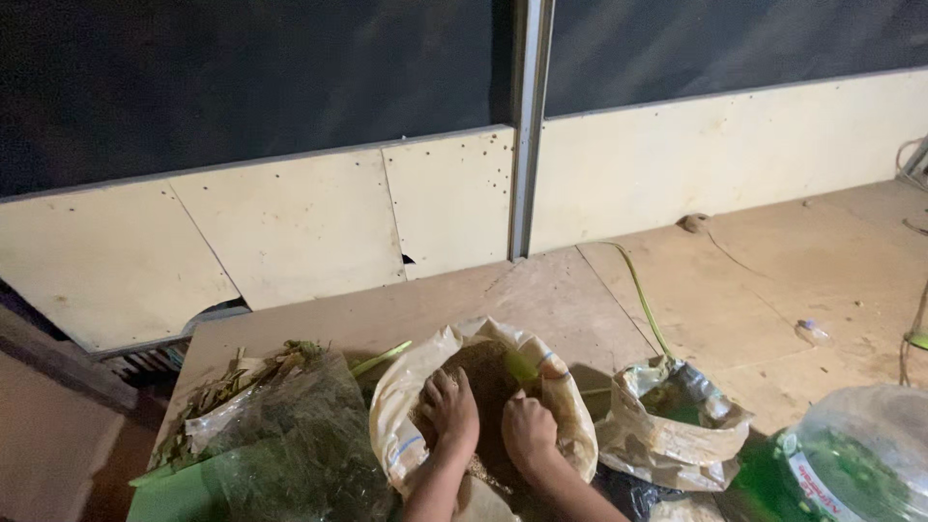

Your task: The person scoops grain from a large open sack using a green scoop and pours it into a clear plastic bag. The person repeats this action multiple times to fill the bag, while other filled bags and a large water bottle remain on the table.

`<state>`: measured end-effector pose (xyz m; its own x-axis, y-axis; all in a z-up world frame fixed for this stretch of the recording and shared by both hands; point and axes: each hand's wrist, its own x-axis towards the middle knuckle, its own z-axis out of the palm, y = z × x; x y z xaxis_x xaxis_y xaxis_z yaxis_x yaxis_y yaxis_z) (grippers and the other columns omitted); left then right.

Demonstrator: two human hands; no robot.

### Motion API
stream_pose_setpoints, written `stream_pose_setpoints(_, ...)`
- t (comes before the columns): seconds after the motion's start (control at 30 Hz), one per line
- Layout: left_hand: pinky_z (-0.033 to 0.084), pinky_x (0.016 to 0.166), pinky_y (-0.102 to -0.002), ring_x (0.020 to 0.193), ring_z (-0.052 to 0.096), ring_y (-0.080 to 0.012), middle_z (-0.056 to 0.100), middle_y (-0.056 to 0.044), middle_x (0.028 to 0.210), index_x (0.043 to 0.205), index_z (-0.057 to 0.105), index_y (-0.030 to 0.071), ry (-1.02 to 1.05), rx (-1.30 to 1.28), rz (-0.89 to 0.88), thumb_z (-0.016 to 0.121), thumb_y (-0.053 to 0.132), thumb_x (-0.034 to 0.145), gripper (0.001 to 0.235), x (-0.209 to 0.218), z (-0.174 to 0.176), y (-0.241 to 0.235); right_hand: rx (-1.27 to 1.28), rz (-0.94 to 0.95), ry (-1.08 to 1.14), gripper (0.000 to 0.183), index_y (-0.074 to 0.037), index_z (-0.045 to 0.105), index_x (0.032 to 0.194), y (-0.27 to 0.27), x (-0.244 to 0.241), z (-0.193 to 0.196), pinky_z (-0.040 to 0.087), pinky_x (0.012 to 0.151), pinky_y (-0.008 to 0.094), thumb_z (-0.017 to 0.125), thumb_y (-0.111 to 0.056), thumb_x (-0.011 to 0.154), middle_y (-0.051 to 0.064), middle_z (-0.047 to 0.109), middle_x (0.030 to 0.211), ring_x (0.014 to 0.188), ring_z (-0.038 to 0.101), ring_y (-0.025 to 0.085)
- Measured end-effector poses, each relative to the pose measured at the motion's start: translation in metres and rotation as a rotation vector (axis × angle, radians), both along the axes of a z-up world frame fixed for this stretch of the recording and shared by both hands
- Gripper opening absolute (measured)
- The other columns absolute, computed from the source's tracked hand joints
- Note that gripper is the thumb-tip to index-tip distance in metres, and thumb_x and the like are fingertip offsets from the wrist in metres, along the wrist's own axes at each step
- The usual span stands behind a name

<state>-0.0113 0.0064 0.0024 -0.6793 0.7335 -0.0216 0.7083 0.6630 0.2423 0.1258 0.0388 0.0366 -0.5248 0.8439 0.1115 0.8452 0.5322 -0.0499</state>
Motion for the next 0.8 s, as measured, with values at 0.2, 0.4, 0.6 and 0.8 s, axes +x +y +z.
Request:
stream_pose_setpoints(0.2,0.042,0.112,-0.055,0.134,0.052,-0.0411,0.054,-0.022,0.144,0.122,0.064,0.007,-0.097,0.234,-0.319,0.063,0.007,0.092,0.03,-0.006,-0.018,0.05,-0.199,0.051,0.097,0.059,0.013,0.041,0.143,-0.027,0.022,0.013,0.063,0.064,0.043,0.051,-0.013,0.091,0.022,0.074,0.082,0.074,0.076,0.034)
stream_pose_setpoints(0.4,0.051,0.109,-0.043,0.124,0.064,-0.0369,0.069,-0.021,0.127,0.112,0.069,0.006,-0.122,0.092,-0.513,0.067,0.013,0.09,0.024,-0.006,-0.051,0.086,-0.127,-0.047,0.227,0.058,0.016,0.042,0.138,-0.023,0.046,0.01,0.062,0.067,0.046,0.051,-0.014,0.089,0.023,0.074,0.08,0.074,0.076,0.038)
stream_pose_setpoints(0.6,0.048,0.108,-0.047,0.125,0.061,-0.0375,0.063,-0.018,0.134,0.121,0.067,0.01,-0.2,0.334,-0.665,0.065,0.019,0.092,0.031,0.014,-0.045,0.107,-0.077,-0.057,0.261,0.045,0.011,0.049,0.126,0.002,0.055,0.003,0.062,0.066,0.048,0.052,-0.014,0.089,0.022,0.073,0.08,0.074,0.075,0.039)
stream_pose_setpoints(0.8,0.042,0.114,-0.049,0.133,0.054,-0.0369,0.053,-0.017,0.146,0.131,0.064,0.013,-0.37,0.116,-0.463,0.058,0.021,0.097,0.035,0.034,-0.015,0.061,-0.108,-0.065,0.144,0.019,-0.005,0.065,0.099,0.016,0.035,-0.016,0.063,0.068,0.047,0.048,-0.014,0.099,0.019,0.075,0.085,0.079,0.076,0.036)
